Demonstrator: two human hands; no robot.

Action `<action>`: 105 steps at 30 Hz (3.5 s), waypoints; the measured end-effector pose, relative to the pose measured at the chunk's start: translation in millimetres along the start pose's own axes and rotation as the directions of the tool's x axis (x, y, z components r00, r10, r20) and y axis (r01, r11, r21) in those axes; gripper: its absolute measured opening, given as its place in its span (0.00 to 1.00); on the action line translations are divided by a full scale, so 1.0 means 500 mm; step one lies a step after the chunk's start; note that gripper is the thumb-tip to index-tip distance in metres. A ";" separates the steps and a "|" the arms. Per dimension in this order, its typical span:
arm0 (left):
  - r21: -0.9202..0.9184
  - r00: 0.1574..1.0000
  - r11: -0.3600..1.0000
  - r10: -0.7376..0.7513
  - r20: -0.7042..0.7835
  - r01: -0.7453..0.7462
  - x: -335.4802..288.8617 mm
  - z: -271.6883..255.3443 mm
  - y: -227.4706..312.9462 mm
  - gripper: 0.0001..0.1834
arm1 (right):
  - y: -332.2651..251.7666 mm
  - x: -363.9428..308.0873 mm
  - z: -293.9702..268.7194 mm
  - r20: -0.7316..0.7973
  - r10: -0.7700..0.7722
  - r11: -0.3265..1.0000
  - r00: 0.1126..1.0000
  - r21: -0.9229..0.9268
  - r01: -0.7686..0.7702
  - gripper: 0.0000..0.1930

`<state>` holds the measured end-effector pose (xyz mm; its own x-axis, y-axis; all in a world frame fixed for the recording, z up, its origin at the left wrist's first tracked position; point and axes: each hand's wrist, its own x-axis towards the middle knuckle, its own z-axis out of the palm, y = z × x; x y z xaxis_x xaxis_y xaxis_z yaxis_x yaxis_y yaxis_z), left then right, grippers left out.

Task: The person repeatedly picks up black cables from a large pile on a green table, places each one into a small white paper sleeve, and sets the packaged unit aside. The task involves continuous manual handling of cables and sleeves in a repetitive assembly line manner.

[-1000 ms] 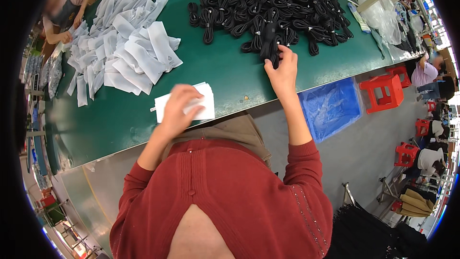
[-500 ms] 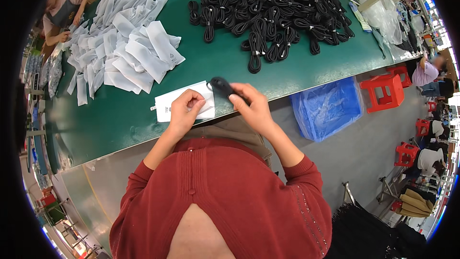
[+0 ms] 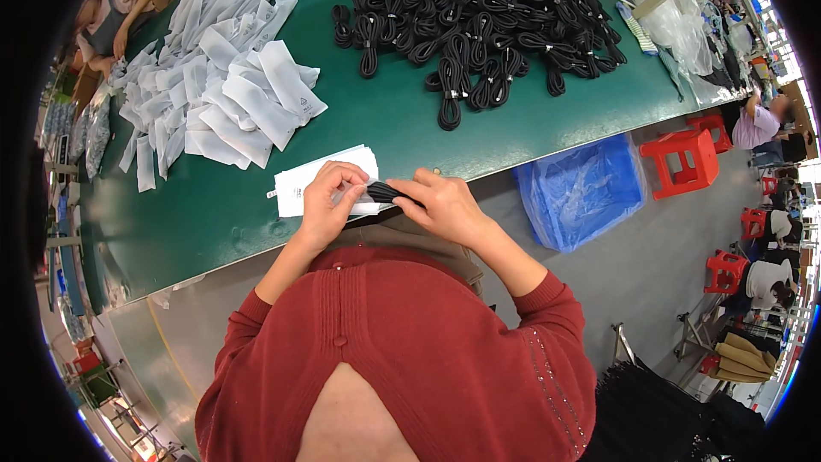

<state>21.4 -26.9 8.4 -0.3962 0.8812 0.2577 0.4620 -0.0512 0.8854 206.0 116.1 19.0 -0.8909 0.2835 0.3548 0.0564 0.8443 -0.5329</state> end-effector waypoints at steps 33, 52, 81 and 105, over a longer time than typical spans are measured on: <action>-0.477 0.982 0.868 -0.180 -0.048 0.136 0.055 -0.060 0.007 0.07 | -0.043 0.095 0.044 -0.369 0.094 0.859 0.925 0.500 0.112 0.18; 0.304 0.957 0.921 0.176 0.230 -0.242 0.013 -0.027 0.006 0.13 | 0.074 0.063 -0.015 0.134 0.666 0.325 0.734 0.833 -0.448 0.18; 0.216 0.971 0.947 0.235 0.034 -0.237 0.029 -0.025 0.042 0.07 | -0.018 0.039 0.018 0.012 0.253 0.852 0.967 0.472 -0.228 0.12; 0.375 0.787 0.922 0.303 -0.537 -0.099 0.156 -0.229 0.034 0.15 | 0.234 0.155 -0.035 -0.503 0.229 0.848 0.833 -0.318 -0.425 0.23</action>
<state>-92.7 -13.1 87.8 -0.5979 0.4258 0.6792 0.7626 0.0413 0.6455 151.5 244.8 -2.5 -0.5029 0.6582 0.5603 0.5696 0.7399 -0.3580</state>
